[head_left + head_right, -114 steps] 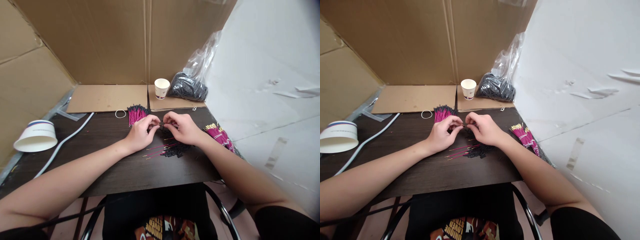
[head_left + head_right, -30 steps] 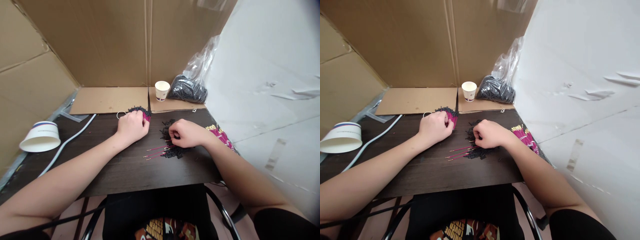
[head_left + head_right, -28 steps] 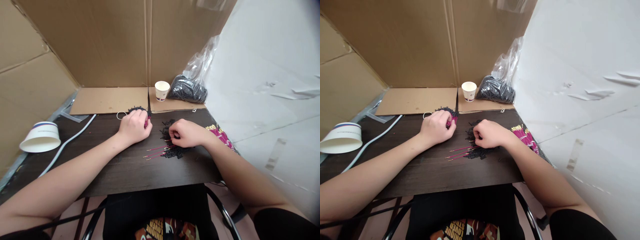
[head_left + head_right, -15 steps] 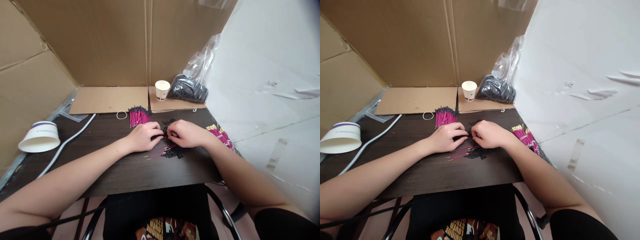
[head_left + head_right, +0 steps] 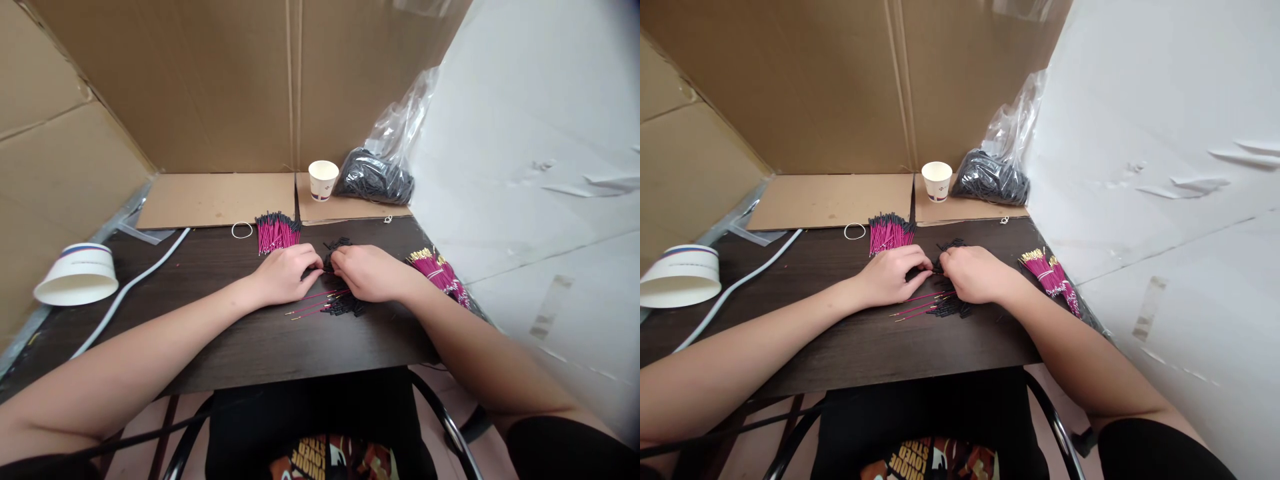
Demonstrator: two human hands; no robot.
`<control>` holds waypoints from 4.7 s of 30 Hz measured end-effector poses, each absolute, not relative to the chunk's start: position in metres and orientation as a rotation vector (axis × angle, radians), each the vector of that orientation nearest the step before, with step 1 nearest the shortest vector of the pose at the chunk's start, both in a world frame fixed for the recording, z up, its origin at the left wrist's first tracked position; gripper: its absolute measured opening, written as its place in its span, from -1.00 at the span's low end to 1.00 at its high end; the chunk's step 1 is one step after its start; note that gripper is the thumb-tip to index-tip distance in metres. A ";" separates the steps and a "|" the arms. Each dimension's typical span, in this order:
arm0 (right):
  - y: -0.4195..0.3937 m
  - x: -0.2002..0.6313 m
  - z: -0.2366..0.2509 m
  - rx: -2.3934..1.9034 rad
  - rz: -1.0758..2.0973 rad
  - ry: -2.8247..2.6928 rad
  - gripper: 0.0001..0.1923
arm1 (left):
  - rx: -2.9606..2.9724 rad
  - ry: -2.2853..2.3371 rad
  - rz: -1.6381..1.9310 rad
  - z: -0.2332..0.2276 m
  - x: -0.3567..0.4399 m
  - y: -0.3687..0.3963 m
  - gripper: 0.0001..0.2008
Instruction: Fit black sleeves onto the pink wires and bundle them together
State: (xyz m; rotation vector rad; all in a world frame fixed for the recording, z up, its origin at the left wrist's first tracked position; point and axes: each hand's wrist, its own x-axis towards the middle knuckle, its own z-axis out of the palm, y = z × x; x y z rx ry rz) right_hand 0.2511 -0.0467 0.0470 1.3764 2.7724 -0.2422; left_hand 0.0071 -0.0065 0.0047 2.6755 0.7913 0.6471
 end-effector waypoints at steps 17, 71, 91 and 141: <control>-0.037 0.260 0.039 1.464 -0.339 2.983 -0.80 | 2.717 0.838 0.673 0.005 0.008 -0.008 -0.87; -0.030 0.248 0.018 1.695 -0.416 3.409 -0.91 | 2.344 0.958 1.134 0.003 0.012 -0.008 -0.94; -0.032 0.247 0.018 1.675 -0.445 3.419 -0.92 | 2.400 0.930 1.144 0.001 0.011 -0.009 -0.92; -0.036 0.240 0.020 1.706 -0.792 3.442 -0.91 | 2.462 0.796 1.258 0.001 0.011 -0.010 -0.93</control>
